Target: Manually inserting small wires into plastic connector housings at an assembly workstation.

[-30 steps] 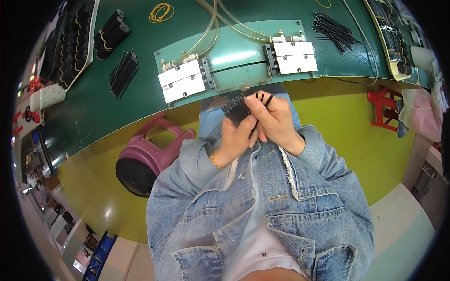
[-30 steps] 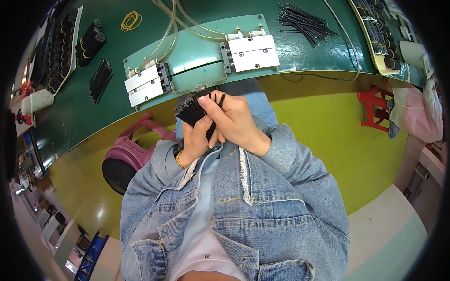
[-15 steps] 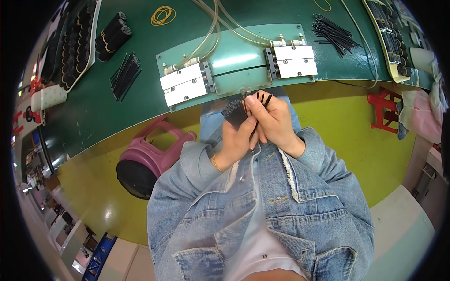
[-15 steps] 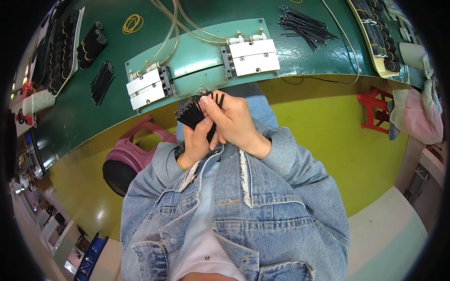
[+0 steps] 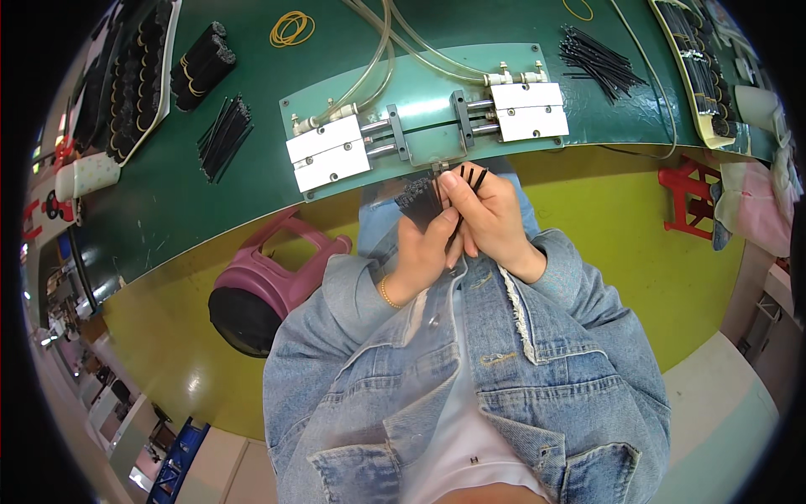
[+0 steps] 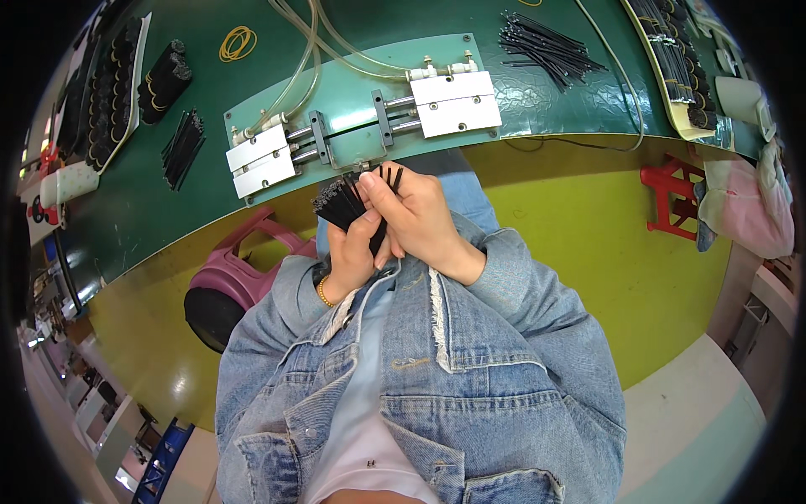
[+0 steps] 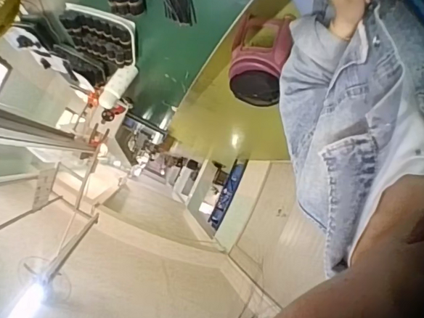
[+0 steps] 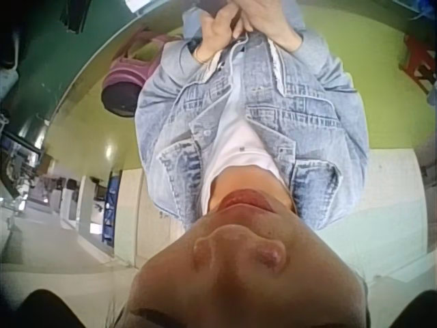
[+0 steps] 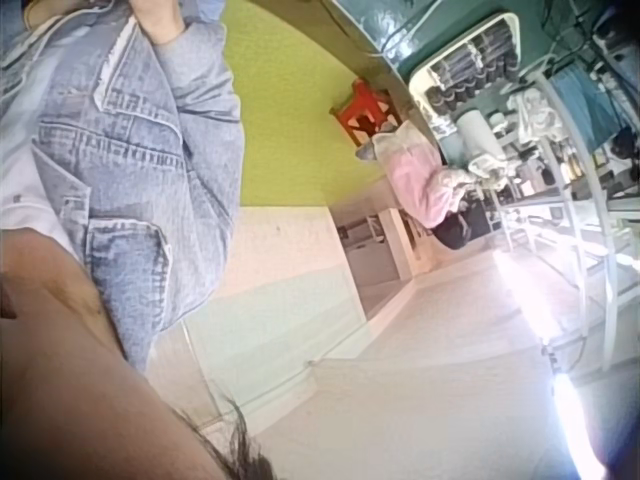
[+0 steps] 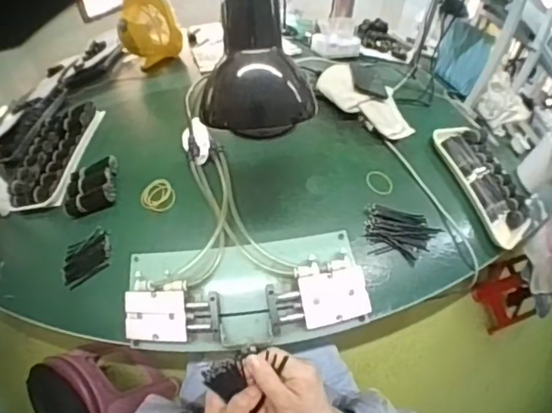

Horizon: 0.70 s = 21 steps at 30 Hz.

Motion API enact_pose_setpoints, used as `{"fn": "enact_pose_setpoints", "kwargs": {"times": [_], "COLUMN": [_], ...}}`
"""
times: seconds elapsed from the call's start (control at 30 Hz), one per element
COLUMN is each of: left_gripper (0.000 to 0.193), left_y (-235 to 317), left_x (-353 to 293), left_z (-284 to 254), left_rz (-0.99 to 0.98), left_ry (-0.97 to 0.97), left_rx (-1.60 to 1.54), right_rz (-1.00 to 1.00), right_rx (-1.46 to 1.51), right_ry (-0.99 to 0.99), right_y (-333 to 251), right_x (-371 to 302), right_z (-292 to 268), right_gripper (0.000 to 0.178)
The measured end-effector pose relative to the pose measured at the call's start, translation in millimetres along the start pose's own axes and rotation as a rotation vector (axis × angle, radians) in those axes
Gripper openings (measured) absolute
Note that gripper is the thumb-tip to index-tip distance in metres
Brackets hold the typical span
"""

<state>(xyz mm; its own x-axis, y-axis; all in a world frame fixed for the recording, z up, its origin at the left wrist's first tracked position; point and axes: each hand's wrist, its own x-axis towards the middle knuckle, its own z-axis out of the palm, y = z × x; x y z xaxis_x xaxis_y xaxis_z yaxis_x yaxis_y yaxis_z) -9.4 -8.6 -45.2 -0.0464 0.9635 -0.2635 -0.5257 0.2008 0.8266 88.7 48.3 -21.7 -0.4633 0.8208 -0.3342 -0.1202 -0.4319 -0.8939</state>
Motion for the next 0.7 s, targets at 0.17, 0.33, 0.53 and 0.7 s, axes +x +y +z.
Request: {"fn": "enact_pose_setpoints", "kwargs": {"times": [0.17, 0.33, 0.53, 0.7], "left_gripper": [0.026, 0.024, 0.021, 0.021], "left_y": [5, 1, 5, 4], "left_x": [0, -2, -2, 1], "left_z": [5, -2, 5, 5], "left_rz": [-0.002, -0.039, -0.016, 0.001], "left_ry": [0.016, -0.074, -0.032, -0.003], "left_rx": [-0.031, 0.037, -0.061, -0.032], "right_rz": [-0.031, -0.020, -0.031, -0.012], "right_rx": [0.071, -0.028, -0.037, 0.014], "right_ry": [0.024, -0.042, -0.001, 0.015], "right_y": [3, -5, -4, -1], "right_x": [-4, -7, -7, -3], "right_z": [-1, -3, 0, 0], "right_gripper": [0.023, 0.021, 0.020, 0.021]}}
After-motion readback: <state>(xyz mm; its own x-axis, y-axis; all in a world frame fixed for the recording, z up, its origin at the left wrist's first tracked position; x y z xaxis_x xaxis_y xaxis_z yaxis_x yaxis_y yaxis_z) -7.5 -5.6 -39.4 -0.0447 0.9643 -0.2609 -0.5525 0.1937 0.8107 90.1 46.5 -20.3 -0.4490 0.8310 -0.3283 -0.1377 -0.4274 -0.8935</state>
